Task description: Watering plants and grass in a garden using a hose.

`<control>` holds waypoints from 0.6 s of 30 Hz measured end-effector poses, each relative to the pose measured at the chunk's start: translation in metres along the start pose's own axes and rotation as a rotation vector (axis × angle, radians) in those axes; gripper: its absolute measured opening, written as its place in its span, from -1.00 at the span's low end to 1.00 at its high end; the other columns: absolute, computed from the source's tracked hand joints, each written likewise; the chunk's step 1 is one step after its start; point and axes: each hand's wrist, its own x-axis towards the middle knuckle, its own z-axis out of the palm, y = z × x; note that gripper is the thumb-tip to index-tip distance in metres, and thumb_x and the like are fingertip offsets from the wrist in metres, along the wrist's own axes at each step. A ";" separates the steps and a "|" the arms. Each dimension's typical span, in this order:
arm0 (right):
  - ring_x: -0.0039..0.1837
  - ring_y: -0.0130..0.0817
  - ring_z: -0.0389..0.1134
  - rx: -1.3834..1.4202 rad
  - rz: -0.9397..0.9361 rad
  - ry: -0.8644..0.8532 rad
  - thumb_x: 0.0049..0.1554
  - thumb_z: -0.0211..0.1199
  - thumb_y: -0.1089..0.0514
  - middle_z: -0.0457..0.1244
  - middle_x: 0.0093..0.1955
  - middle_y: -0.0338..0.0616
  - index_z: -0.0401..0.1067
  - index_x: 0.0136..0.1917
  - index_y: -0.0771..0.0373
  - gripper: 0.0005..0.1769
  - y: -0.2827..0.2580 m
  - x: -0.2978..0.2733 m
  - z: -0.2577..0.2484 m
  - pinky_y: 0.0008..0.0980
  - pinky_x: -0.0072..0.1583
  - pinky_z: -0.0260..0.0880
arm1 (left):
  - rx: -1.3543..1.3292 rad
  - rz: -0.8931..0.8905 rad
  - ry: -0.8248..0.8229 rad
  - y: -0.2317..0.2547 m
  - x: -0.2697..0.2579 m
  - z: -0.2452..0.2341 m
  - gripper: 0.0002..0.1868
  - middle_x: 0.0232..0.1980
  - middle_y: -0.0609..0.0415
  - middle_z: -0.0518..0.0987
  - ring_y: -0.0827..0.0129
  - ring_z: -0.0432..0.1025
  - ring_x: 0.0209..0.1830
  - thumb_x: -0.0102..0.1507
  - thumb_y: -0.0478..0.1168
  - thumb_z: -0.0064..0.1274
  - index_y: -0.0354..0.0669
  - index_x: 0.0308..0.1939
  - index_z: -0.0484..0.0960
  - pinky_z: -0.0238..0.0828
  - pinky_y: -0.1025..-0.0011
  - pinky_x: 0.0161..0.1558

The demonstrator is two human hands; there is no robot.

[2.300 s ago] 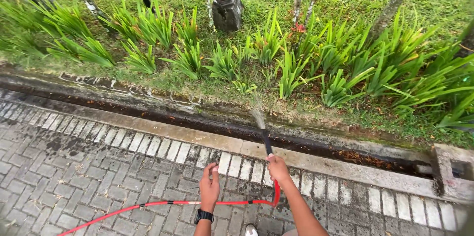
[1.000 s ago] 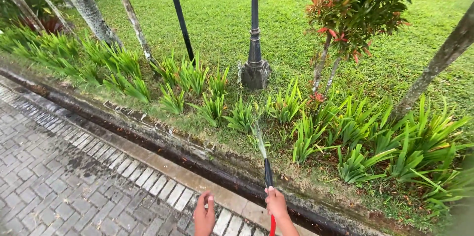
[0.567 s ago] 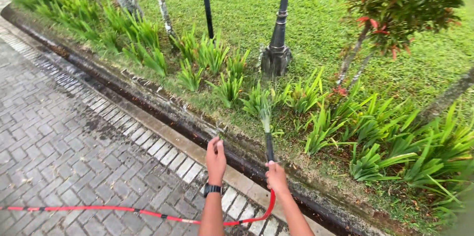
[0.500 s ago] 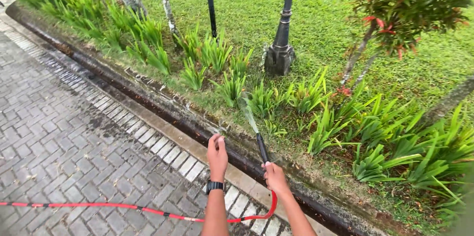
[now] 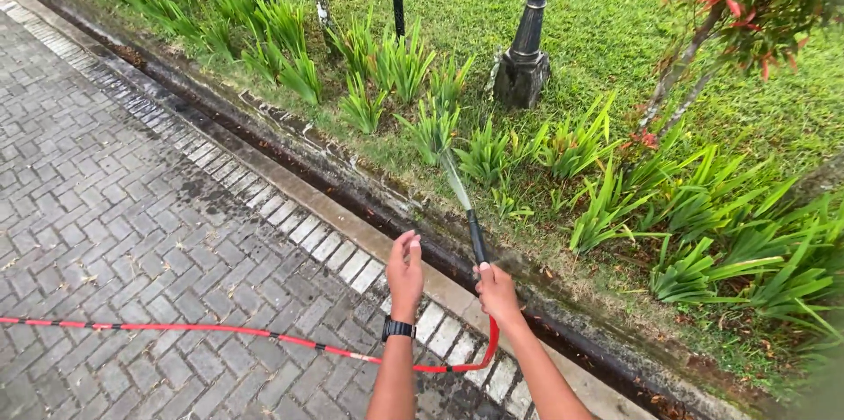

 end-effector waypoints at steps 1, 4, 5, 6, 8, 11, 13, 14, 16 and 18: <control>-0.53 -0.44 0.05 0.002 0.004 0.001 0.34 -0.08 -0.09 0.13 -0.42 -0.22 0.43 0.14 0.32 -0.54 -0.004 -0.003 0.004 -0.37 -0.48 0.02 | 0.003 -0.003 -0.003 -0.004 0.001 0.001 -0.67 0.15 -0.05 0.66 0.34 0.54 0.18 0.41 -0.19 -0.08 -0.26 0.20 0.52 0.41 0.41 0.17; -0.51 -0.46 0.07 -0.041 -0.004 0.057 0.34 -0.09 -0.08 0.14 -0.41 -0.24 0.43 0.14 0.30 -0.55 -0.016 -0.014 0.016 -0.38 -0.48 0.06 | -0.004 0.021 -0.035 -0.008 0.002 -0.001 -0.66 0.16 -0.07 0.65 0.33 0.53 0.18 0.42 -0.20 -0.08 -0.29 0.22 0.51 0.40 0.41 0.19; -0.50 -0.49 0.06 -0.007 0.024 0.020 0.34 -0.08 -0.08 0.12 -0.40 -0.26 0.43 0.15 0.28 -0.57 -0.018 -0.019 0.017 -0.40 -0.47 0.04 | -0.029 -0.006 -0.062 -0.006 0.000 -0.001 -0.65 0.16 -0.06 0.65 0.33 0.53 0.17 0.41 -0.20 -0.08 -0.28 0.23 0.50 0.40 0.41 0.19; -0.48 -0.51 0.04 0.027 0.053 -0.016 0.35 -0.07 -0.07 0.11 -0.39 -0.28 0.42 0.16 0.26 -0.59 -0.020 -0.024 0.019 -0.43 -0.46 0.03 | -0.055 -0.033 -0.089 -0.004 -0.001 -0.001 -0.65 0.17 -0.05 0.64 0.33 0.52 0.17 0.40 -0.21 -0.07 -0.28 0.24 0.49 0.39 0.41 0.19; -0.47 -0.54 0.03 0.112 0.071 -0.080 0.36 -0.07 -0.06 0.10 -0.38 -0.30 0.42 0.18 0.25 -0.60 -0.023 -0.023 0.013 -0.45 -0.44 0.02 | -0.051 -0.014 -0.090 -0.003 0.001 0.001 -0.66 0.16 -0.06 0.65 0.33 0.52 0.16 0.41 -0.21 -0.07 -0.29 0.22 0.50 0.39 0.41 0.19; -0.45 -0.56 0.02 0.270 0.101 -0.166 0.36 -0.09 -0.01 0.11 -0.37 -0.31 0.39 0.21 0.24 -0.63 -0.025 -0.029 0.005 -0.48 -0.41 0.03 | -0.044 -0.010 -0.085 -0.007 -0.004 -0.004 -0.67 0.15 -0.06 0.65 0.33 0.51 0.15 0.42 -0.22 -0.08 -0.29 0.21 0.52 0.38 0.42 0.20; -0.44 -0.56 0.02 0.354 0.108 -0.174 0.35 -0.11 0.02 0.12 -0.36 -0.32 0.36 0.23 0.22 -0.64 -0.027 -0.030 0.000 -0.49 -0.40 0.05 | -0.042 -0.021 -0.095 -0.006 -0.006 -0.009 -0.67 0.15 -0.06 0.65 0.33 0.51 0.14 0.42 -0.22 -0.08 -0.29 0.21 0.52 0.37 0.42 0.20; -0.44 -0.57 0.02 0.406 0.100 -0.157 0.35 -0.10 0.03 0.11 -0.36 -0.32 0.35 0.24 0.22 -0.65 -0.024 -0.030 -0.003 -0.49 -0.39 0.05 | -0.032 -0.009 -0.092 -0.004 -0.007 -0.012 -0.68 0.14 -0.06 0.65 0.34 0.51 0.14 0.42 -0.22 -0.08 -0.29 0.21 0.52 0.37 0.42 0.20; -0.43 -0.57 0.02 0.461 0.086 -0.125 0.35 -0.09 0.04 0.10 -0.35 -0.33 0.34 0.26 0.22 -0.66 -0.024 -0.024 -0.013 -0.50 -0.38 0.04 | -0.028 0.003 -0.103 -0.006 -0.009 -0.012 -0.68 0.14 -0.06 0.65 0.34 0.51 0.14 0.42 -0.22 -0.08 -0.29 0.20 0.52 0.37 0.42 0.19; -0.42 -0.60 0.00 0.522 0.052 -0.074 0.37 -0.08 0.01 0.06 -0.36 -0.35 0.34 0.27 0.22 -0.65 -0.020 -0.021 -0.020 -0.52 -0.38 0.02 | 0.014 0.003 -0.110 -0.012 -0.011 -0.016 -0.69 0.14 -0.05 0.66 0.34 0.53 0.14 0.42 -0.21 -0.07 -0.29 0.18 0.54 0.40 0.41 0.18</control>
